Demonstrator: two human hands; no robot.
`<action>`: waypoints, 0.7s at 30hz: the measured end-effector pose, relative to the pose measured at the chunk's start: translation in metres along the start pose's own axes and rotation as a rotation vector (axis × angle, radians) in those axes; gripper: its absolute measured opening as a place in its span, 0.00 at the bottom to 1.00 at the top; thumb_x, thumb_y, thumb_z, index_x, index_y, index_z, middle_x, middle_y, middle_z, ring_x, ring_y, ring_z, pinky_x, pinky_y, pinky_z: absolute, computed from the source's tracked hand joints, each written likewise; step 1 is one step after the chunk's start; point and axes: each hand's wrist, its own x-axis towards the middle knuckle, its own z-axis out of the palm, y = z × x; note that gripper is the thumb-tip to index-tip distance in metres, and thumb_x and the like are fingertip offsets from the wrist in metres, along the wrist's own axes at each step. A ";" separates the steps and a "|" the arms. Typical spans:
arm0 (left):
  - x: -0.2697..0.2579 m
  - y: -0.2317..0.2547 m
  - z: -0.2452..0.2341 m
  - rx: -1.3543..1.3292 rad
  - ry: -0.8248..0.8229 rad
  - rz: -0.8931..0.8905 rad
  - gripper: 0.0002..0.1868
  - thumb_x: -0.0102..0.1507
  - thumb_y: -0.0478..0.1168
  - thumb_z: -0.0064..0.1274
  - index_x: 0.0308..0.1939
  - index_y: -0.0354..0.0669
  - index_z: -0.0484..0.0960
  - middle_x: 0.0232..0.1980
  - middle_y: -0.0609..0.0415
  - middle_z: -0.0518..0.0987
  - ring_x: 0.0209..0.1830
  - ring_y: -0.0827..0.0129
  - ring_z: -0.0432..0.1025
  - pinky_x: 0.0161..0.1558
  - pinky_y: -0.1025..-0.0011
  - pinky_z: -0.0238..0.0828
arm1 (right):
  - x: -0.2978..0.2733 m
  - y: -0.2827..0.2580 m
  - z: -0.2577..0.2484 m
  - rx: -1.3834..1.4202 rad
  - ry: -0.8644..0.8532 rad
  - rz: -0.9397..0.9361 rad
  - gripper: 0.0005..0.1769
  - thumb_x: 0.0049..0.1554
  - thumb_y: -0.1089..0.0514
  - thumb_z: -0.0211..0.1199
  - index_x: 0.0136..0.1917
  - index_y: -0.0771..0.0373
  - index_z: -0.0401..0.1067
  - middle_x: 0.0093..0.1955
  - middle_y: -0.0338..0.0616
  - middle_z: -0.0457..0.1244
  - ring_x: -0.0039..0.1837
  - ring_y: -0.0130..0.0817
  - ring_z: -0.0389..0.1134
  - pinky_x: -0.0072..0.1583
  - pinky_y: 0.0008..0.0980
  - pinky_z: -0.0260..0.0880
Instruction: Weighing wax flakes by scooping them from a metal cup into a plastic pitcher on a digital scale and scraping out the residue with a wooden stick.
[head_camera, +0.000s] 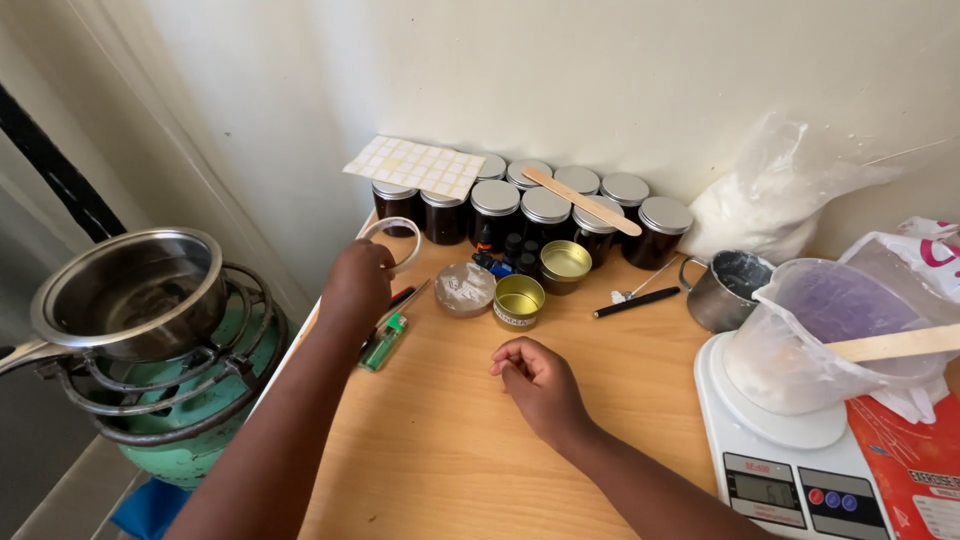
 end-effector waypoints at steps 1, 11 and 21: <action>0.013 -0.010 0.010 0.036 -0.004 0.026 0.08 0.67 0.36 0.61 0.49 0.44 0.91 0.49 0.44 0.86 0.53 0.44 0.83 0.52 0.51 0.83 | 0.000 0.001 -0.001 0.017 -0.008 -0.021 0.09 0.59 0.69 0.62 0.50 0.63 0.80 0.41 0.47 0.74 0.37 0.29 0.73 0.43 0.24 0.75; -0.066 0.030 -0.047 0.311 -0.369 -0.250 0.65 0.62 0.76 0.56 0.89 0.48 0.42 0.88 0.40 0.54 0.89 0.41 0.46 0.79 0.29 0.45 | -0.004 0.003 -0.001 0.079 -0.042 -0.074 0.09 0.58 0.71 0.62 0.49 0.65 0.80 0.39 0.49 0.73 0.37 0.29 0.73 0.43 0.23 0.74; -0.076 -0.025 0.022 0.149 -0.125 -0.007 0.44 0.74 0.63 0.44 0.85 0.38 0.55 0.86 0.36 0.59 0.87 0.41 0.53 0.80 0.44 0.55 | -0.005 -0.009 -0.002 0.066 -0.077 -0.038 0.09 0.58 0.71 0.62 0.49 0.65 0.80 0.38 0.48 0.73 0.36 0.29 0.72 0.42 0.23 0.72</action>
